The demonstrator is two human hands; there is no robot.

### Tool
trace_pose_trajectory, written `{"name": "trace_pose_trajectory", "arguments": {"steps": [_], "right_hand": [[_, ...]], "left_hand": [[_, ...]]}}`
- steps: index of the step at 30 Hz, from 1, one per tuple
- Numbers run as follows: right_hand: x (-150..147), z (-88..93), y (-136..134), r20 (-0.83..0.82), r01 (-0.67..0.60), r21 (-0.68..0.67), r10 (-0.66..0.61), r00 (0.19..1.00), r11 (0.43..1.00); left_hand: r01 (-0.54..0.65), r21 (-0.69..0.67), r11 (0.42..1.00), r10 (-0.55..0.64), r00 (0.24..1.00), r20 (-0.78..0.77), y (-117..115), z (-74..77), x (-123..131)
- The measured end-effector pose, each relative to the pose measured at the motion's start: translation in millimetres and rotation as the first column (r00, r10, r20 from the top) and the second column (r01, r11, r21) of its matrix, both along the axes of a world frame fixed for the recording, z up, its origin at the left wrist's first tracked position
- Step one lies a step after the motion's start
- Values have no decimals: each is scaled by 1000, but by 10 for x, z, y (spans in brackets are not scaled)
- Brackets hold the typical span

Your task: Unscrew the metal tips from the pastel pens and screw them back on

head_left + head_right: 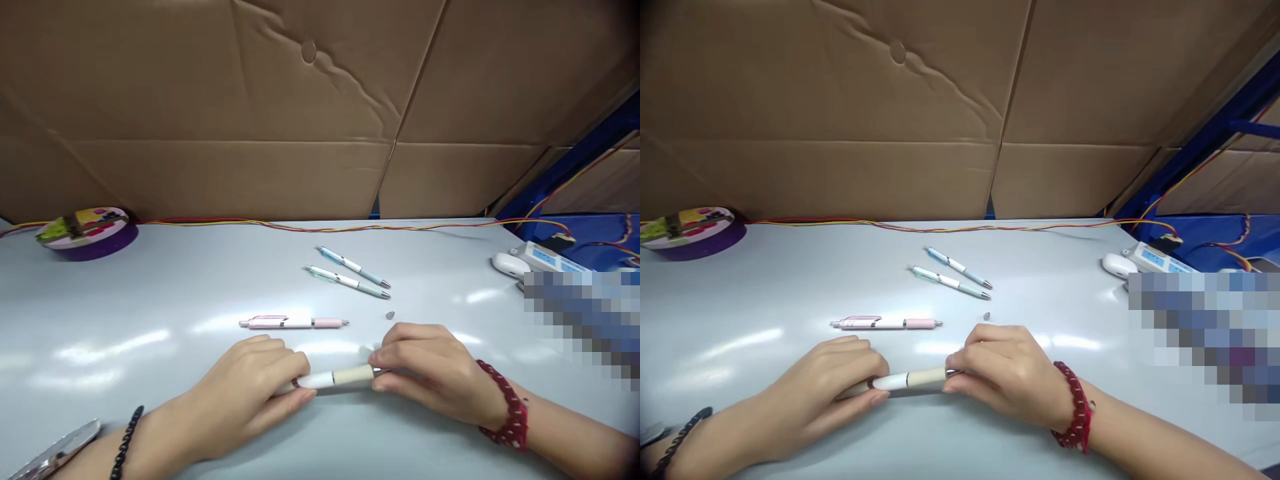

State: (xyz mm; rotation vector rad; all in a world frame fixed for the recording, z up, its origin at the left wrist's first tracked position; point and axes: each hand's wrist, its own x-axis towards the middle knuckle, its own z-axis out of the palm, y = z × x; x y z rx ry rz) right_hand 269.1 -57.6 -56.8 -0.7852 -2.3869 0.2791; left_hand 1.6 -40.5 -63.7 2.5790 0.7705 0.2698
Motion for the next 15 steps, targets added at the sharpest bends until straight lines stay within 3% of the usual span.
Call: {"name": "trace_pose_trajectory", "arguments": {"steps": [6, 10, 15], "right_hand": [[7, -4, 16, 136, 18, -13, -16, 991, 1000], [18, -11, 17, 135, -12, 2, 12, 991, 1000], [10, -2, 14, 217, 24, -75, -7, 976, 997]], "left_hand": [[-6, -12, 1000, 6, 1000, -14, 16, -16, 0], [-3, -13, 1000, 2, 1000, -13, 17, -26, 3], [-11, -19, 1000, 10, 999, -31, 0, -37, -9]]}}
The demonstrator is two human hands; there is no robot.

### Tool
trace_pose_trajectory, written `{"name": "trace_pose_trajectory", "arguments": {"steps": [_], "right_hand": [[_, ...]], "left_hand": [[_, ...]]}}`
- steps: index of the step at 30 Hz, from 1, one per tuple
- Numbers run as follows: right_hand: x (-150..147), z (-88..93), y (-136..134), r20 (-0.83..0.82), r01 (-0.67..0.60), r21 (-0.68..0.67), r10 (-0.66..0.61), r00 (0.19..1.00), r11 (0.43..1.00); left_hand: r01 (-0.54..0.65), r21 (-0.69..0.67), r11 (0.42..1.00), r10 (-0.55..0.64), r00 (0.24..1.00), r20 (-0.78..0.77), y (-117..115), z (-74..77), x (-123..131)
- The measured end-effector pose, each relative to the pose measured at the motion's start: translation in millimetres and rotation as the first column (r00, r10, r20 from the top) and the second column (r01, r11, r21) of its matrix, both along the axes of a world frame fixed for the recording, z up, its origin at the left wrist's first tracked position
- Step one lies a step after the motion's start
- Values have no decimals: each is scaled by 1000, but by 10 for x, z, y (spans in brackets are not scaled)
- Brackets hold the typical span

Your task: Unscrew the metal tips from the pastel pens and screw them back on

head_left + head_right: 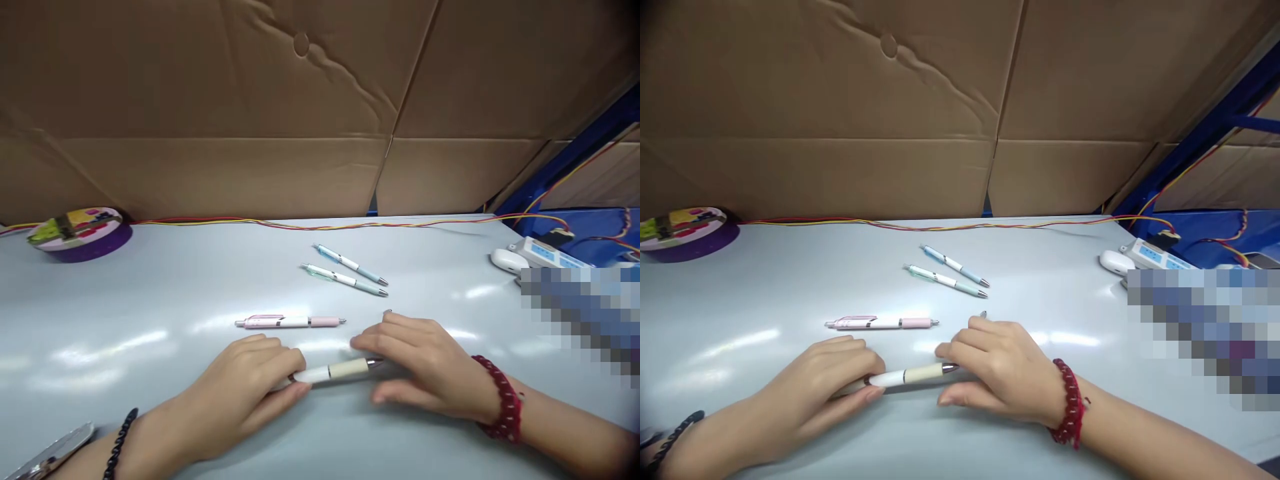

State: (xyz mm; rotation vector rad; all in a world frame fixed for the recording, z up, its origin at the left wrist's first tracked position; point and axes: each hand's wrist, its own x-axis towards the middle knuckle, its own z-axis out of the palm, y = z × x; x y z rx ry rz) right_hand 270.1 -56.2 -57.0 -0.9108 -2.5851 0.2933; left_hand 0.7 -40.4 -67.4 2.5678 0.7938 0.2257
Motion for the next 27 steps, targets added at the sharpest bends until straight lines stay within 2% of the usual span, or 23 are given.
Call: {"name": "trace_pose_trajectory", "arguments": {"steps": [4, 7, 12, 14, 15, 16, 17, 19, 21, 22, 24, 27], "right_hand": [[-2, 2, -4, -16, 2, 6, -2, 1000, 1000], [4, -9, -8, -7, -9, -47, 8, 1000, 999], [-1, -30, -24, 11, 46, -67, -45, 999, 997], [-15, -25, -43, -13, 48, -128, -50, 999, 991], [-25, -19, -51, -56, 59, -216, -72, 996, 975], [-36, -11, -56, -125, 72, -343, -122, 985, 937], [-47, -3, -57, -216, 70, -497, -202, 955, 865], [-63, 6, -39, -389, -45, -777, -423, 819, 627], [-65, 2, -1, -460, -262, -884, -616, 640, 389], [-60, -5, 21, -460, -354, -885, -682, 568, 303], [-39, -20, 62, -423, -461, -867, -769, 479, 190], [-4, -29, 95, -373, -529, -841, -830, 414, 113]], "left_hand": [[3, 5, 1000, -3, 1000, -1, 7, -8, -4], [6, 12, 1000, -6, 1000, -5, 21, -19, 3], [-6, 25, 1000, 6, 1000, 2, 28, -42, 6], [2, 32, 999, -2, 1000, 14, 23, -45, 2], [0, 35, 999, -1, 1000, 22, 21, -46, -1], [-5, 38, 999, 4, 1000, 31, 20, -46, -3], [-14, 43, 999, 13, 999, 42, 20, -47, -3], [-26, 51, 998, 23, 998, 53, 23, -46, 0], [-19, 63, 998, 16, 999, 49, 29, -43, 11], [-8, 67, 998, 5, 999, 45, 31, -39, 16], [11, 66, 998, -14, 999, 42, 32, -28, 24], [44, 38, 998, -46, 998, 49, 23, -9, 17]]}}
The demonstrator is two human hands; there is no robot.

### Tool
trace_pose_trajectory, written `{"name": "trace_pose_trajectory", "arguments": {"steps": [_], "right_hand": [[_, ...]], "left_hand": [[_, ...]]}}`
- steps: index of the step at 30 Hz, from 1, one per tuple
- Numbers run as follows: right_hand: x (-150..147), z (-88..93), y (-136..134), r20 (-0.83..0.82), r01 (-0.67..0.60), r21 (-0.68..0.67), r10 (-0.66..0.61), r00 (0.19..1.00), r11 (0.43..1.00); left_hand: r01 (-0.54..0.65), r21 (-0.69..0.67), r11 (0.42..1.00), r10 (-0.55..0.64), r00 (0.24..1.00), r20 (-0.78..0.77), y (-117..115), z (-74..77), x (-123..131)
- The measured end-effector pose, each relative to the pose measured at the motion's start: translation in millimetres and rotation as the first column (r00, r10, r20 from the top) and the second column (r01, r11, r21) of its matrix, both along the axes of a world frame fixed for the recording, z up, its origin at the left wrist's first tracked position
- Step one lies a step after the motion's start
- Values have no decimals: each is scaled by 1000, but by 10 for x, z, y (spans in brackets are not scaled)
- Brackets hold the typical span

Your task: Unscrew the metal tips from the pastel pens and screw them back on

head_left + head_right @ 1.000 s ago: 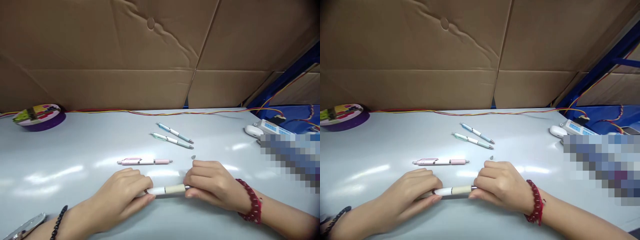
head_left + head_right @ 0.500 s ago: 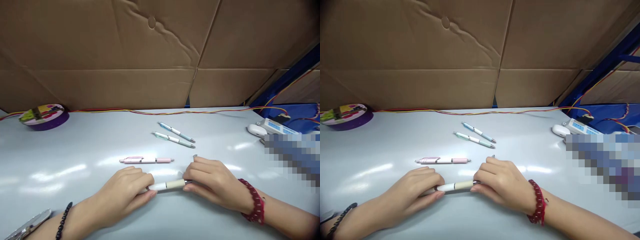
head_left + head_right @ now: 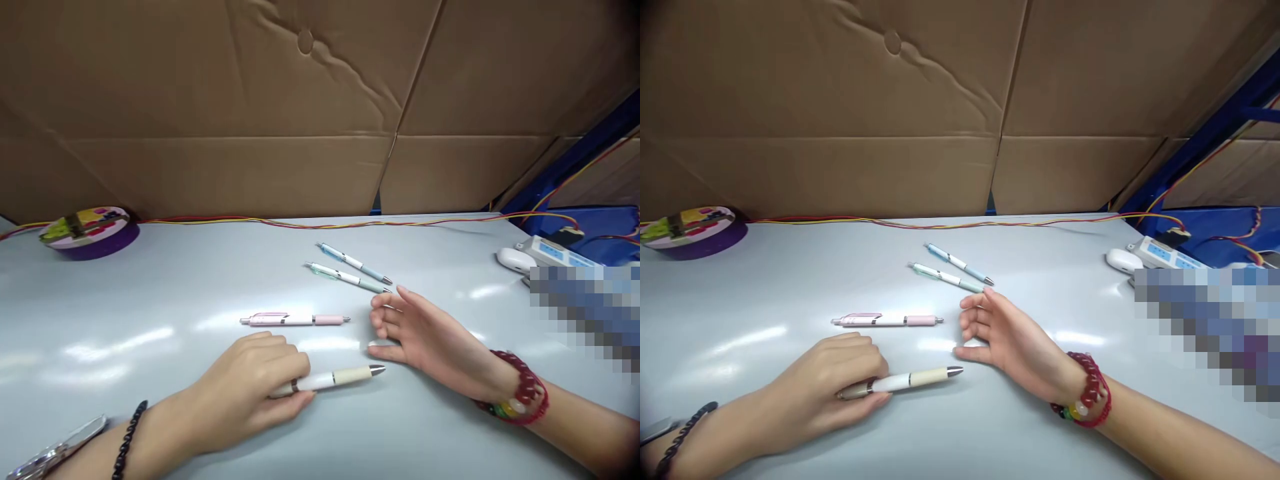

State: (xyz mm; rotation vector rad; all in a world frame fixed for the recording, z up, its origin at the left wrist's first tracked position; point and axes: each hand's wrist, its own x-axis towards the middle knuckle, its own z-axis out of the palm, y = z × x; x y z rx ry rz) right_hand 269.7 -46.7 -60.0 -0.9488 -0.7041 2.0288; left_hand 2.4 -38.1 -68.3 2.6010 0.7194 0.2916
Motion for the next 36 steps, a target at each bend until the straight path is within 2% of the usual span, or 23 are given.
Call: {"name": "trace_pose_trajectory", "arguments": {"steps": [4, 15, 18, 23, 25, 26, 28, 29, 32, 36], "right_hand": [[16, 9, -2, -33, 14, -28, -15, 999, 1000], [-22, 22, -5, 18, 7, 6, -7, 1000, 1000], [-27, 22, -8, 136, -50, 87, 38, 990, 995], [-45, 28, -69, 363, -190, 199, 107, 925, 962], [-57, 37, -114, 532, -294, 296, 98, 841, 909], [-60, 41, -133, 634, -365, 370, 55, 771, 854], [-61, 40, -155, 772, -519, 499, -83, 630, 694], [-58, 35, -156, 798, -577, 534, -144, 585, 617], [-39, 12, -137, 805, -650, 582, -231, 547, 489], [-28, -16, -124, 792, -695, 611, -280, 543, 380]], "left_hand": [[20, -37, 999, -20, 1000, -9, -7, 11, -12], [-49, -95, 994, 46, 998, -31, 9, 29, 27], [-59, -97, 994, 56, 998, -30, 12, 35, 22], [-61, -98, 993, 62, 998, 5, 8, 25, 13], [-67, -99, 993, 69, 997, 20, 4, 18, 6], [-72, -96, 993, 75, 997, 27, 1, 15, 1], [-82, -90, 993, 86, 995, 41, -4, 10, -7], [-89, -91, 992, 94, 994, 50, -6, 9, -11], [-122, -110, 986, 133, 987, 92, -17, 11, -21], [-166, -37, 985, 170, 969, 178, -32, 9, -37]]}}
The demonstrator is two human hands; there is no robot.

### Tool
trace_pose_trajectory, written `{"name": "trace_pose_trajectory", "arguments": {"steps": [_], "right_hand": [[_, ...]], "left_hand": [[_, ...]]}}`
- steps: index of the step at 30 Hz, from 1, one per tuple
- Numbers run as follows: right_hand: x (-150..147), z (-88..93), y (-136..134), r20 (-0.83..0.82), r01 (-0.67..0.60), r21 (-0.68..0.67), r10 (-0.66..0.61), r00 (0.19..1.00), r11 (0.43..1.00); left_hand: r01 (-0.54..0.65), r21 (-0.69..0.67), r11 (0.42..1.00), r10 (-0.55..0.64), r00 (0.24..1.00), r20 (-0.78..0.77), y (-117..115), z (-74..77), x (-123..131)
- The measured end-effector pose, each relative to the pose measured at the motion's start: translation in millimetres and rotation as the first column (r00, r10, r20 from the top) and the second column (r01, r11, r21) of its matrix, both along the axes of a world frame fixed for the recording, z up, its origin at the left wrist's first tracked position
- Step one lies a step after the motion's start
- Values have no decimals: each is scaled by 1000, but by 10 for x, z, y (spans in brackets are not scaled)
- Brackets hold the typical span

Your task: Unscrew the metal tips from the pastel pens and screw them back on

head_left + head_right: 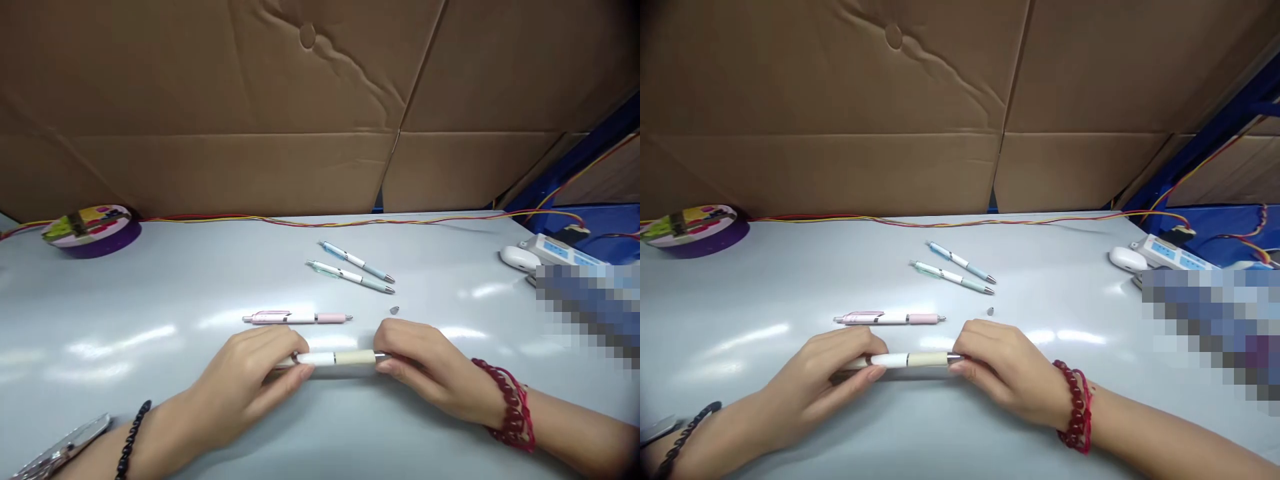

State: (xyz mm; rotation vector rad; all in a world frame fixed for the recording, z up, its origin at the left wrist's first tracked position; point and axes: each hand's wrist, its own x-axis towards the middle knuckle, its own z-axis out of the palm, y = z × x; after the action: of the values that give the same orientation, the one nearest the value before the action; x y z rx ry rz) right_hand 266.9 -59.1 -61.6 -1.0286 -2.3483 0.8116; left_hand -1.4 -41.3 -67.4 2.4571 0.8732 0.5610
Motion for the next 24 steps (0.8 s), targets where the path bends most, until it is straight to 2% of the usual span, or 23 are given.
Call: {"name": "trace_pose_trajectory", "arguments": {"steps": [5, 8, 10, 13, 16, 19, 21, 24], "right_hand": [[-5, -22, -31, 45, -88, 3, 88, 995, 996], [5, -25, -41, 85, -72, 59, 66, 994, 996], [10, -24, -39, 86, -14, 116, 4, 996, 993], [7, -21, -34, -12, 59, 176, -58, 998, 983], [7, -14, -34, -158, 60, 227, -24, 987, 972], [48, 0, -13, -399, 114, 184, -32, 917, 976], [103, 13, 34, -534, 249, 108, -155, 831, 962], [193, 19, 161, -605, 445, 22, -342, 719, 895]], "left_hand": [[14, 230, 973, -27, 998, 55, 7, -8, -20], [18, 331, 944, -36, 998, 49, 24, -8, -20], [31, 354, 935, -45, 999, 29, 29, -13, -15], [62, 345, 937, -63, 998, -9, 27, -24, -5], [75, 307, 949, -71, 997, -23, 23, -21, -2], [104, 258, 961, -116, 993, 33, 14, 8, -19], [91, 251, 964, -120, 988, 102, -1, 28, -42], [-25, 249, 968, -22, 982, 187, -32, 33, -65]]}}
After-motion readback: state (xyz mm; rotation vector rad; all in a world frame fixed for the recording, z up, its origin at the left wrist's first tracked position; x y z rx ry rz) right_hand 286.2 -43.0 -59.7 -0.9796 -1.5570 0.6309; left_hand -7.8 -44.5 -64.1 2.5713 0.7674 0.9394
